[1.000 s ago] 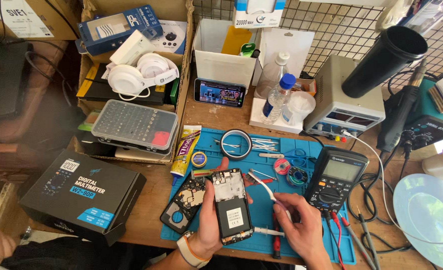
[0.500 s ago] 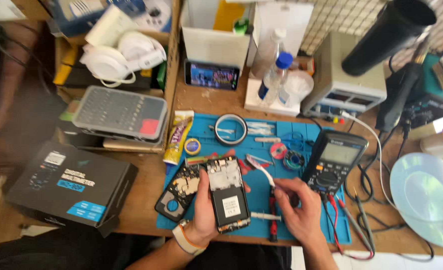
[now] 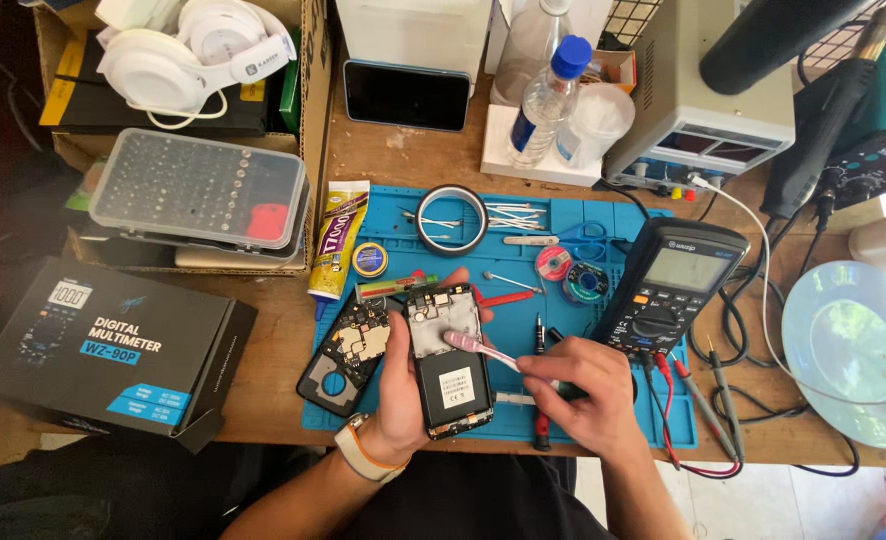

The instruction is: The person cleans a small electronic component and the interior of a disassembled mobile phone using a toothbrush. They wipe the component and then scrub the phone's internal surfaces, including around the battery and circuit board.

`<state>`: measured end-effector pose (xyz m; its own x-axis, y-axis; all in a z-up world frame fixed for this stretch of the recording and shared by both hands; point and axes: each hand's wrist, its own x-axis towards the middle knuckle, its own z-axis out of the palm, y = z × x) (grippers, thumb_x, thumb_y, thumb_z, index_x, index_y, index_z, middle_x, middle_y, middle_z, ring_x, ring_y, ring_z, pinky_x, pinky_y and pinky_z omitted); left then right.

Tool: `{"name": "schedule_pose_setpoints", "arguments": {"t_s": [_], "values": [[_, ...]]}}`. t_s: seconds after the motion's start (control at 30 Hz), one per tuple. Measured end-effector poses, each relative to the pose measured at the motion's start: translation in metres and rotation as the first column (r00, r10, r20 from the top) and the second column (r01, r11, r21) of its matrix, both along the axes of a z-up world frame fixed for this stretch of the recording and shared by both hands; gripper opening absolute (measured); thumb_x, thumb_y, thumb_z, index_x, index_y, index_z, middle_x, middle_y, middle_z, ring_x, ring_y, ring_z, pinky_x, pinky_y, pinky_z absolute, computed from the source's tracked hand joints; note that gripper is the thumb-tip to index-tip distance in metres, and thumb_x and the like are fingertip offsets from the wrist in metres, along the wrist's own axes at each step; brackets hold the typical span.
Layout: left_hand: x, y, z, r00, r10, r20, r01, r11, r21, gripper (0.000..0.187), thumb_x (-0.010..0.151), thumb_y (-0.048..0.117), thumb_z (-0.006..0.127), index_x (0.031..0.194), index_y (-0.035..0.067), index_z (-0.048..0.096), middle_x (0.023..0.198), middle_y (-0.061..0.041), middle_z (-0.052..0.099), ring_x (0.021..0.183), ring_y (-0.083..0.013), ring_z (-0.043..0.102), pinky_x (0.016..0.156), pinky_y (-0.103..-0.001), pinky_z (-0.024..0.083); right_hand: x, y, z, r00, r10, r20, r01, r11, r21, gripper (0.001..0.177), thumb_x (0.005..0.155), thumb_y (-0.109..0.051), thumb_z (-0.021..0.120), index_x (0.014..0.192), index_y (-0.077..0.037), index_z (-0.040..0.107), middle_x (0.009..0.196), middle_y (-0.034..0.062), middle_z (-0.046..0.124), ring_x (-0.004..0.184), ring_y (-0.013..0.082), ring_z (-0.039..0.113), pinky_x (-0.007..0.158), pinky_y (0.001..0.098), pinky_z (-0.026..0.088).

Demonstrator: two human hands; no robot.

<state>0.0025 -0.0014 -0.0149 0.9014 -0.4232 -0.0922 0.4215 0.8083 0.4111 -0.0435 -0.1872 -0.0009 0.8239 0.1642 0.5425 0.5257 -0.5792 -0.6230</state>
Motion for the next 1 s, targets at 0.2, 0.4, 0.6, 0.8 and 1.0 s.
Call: {"name": "schedule_pose_setpoints", "arguments": {"t_s": [0.2, 0.4, 0.6, 0.8, 1.0], "values": [[-0.001, 0.002, 0.003, 0.993, -0.084, 0.082, 0.079, 0.995, 0.060, 0.073, 0.096, 0.055, 0.034, 0.146, 0.003, 0.039, 0.115, -0.014, 0.063, 0.085, -0.0232, 0.065, 0.078, -0.032, 0.050, 0.000, 0.000, -0.008, 0.984, -0.176, 0.029, 0.173, 0.982, 0.071, 0.009, 0.084, -0.004, 0.069, 0.093, -0.004, 0.068, 0.086, 0.0085, 0.070, 0.070, 0.0176, 0.066, 0.065, 0.0267, 0.053], [0.000, -0.001, 0.011, 0.993, -0.082, 0.090, 0.075, 0.994, 0.079, 0.075, 0.094, 0.054, 0.040, 0.144, -0.002, 0.041, 0.124, -0.013, 0.058, 0.109, -0.0207, 0.057, 0.081, -0.035, 0.055, 0.000, -0.001, -0.013, 0.976, -0.207, 0.064, 0.202, 0.976, 0.080, 0.011, 0.084, -0.003, 0.070, 0.095, -0.004, 0.067, 0.085, 0.0082, 0.068, 0.069, 0.0175, 0.064, 0.064, 0.0263, 0.052], [-0.002, 0.002, -0.001, 0.985, -0.169, 0.030, 0.164, 0.977, 0.134, 0.079, 0.092, 0.059, 0.032, 0.148, 0.004, 0.038, 0.141, -0.012, 0.052, 0.090, -0.0218, 0.065, 0.078, -0.032, 0.052, 0.000, -0.002, -0.013, 0.973, -0.215, 0.081, 0.209, 0.975, 0.077, 0.012, 0.084, -0.002, 0.070, 0.095, -0.003, 0.067, 0.083, 0.0101, 0.066, 0.069, 0.0186, 0.064, 0.063, 0.0267, 0.052], [-0.001, -0.003, 0.004, 0.993, -0.075, 0.094, 0.068, 0.995, 0.074, 0.073, 0.094, 0.052, 0.039, 0.145, -0.001, 0.039, 0.145, -0.012, 0.046, 0.111, -0.0233, 0.056, 0.080, -0.037, 0.055, 0.001, -0.001, -0.010, 0.985, -0.161, 0.057, 0.160, 0.987, 0.025, 0.011, 0.083, -0.009, 0.072, 0.093, -0.006, 0.067, 0.086, 0.0051, 0.072, 0.065, 0.0161, 0.062, 0.061, 0.0268, 0.050], [-0.002, 0.003, 0.006, 0.989, -0.149, 0.022, 0.145, 0.982, 0.124, 0.075, 0.093, 0.059, 0.033, 0.148, 0.007, 0.041, 0.107, -0.008, 0.064, 0.083, -0.0207, 0.067, 0.064, -0.027, 0.051, 0.000, -0.002, -0.011, 0.992, -0.127, -0.024, 0.128, 0.990, 0.051, 0.007, 0.084, -0.010, 0.070, 0.090, -0.010, 0.067, 0.086, 0.0020, 0.073, 0.065, 0.0148, 0.065, 0.060, 0.0257, 0.051]]}}
